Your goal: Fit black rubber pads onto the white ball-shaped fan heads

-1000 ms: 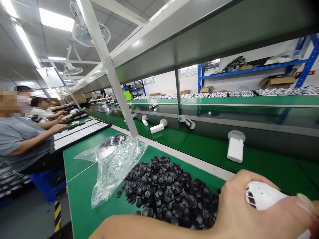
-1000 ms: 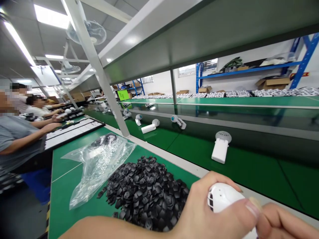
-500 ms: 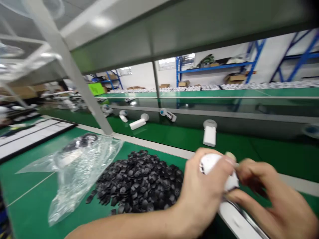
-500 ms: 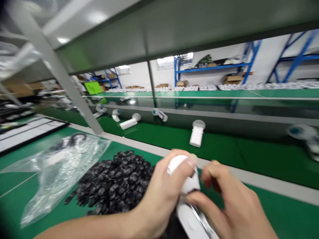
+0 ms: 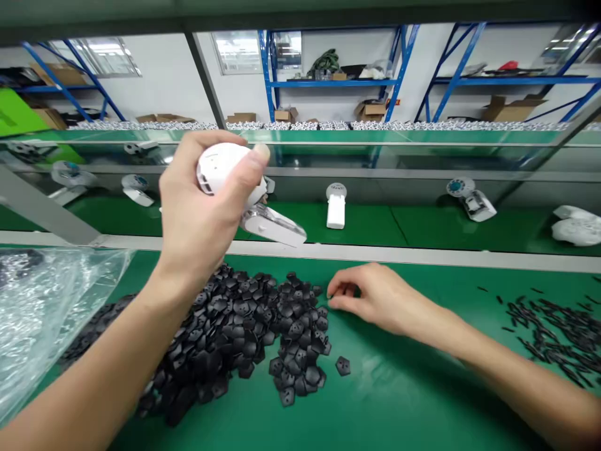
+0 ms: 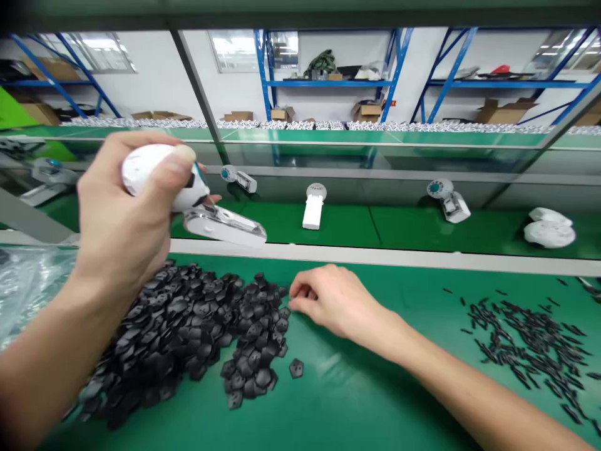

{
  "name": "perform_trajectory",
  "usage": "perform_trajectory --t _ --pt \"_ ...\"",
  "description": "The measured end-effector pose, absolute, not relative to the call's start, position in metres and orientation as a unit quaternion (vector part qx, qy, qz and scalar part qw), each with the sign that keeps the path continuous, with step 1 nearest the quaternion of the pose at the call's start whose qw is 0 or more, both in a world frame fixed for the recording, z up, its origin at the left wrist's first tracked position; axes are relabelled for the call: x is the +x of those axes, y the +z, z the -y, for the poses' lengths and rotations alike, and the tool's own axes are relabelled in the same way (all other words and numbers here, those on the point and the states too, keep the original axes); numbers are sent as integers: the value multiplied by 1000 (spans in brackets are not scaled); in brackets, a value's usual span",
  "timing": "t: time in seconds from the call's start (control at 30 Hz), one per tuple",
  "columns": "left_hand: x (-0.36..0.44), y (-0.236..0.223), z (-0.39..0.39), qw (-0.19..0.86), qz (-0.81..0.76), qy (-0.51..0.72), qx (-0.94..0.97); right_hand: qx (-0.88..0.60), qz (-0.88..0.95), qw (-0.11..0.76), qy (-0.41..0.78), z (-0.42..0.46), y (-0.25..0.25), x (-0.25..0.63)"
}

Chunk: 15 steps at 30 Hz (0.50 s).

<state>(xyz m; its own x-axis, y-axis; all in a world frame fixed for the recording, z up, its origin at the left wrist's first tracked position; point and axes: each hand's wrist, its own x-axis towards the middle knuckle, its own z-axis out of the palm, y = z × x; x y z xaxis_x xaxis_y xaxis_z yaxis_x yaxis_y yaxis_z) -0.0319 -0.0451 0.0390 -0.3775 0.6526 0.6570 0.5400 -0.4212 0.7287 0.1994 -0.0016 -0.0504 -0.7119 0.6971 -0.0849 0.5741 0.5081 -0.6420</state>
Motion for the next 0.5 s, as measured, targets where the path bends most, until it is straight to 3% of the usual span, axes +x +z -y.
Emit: perform_trajectory --t 0.1,0.3,0.5 --pt "-37 29 40 16 -570 567 594 -350 878 74 318 12 -56 192" --pt "-39 12 30 136 -615 510 587 -337 907 34 251 19 -56 190" --pt "-45 3 24 170 -621 503 577 -336 892 61 297 18 -60 189"
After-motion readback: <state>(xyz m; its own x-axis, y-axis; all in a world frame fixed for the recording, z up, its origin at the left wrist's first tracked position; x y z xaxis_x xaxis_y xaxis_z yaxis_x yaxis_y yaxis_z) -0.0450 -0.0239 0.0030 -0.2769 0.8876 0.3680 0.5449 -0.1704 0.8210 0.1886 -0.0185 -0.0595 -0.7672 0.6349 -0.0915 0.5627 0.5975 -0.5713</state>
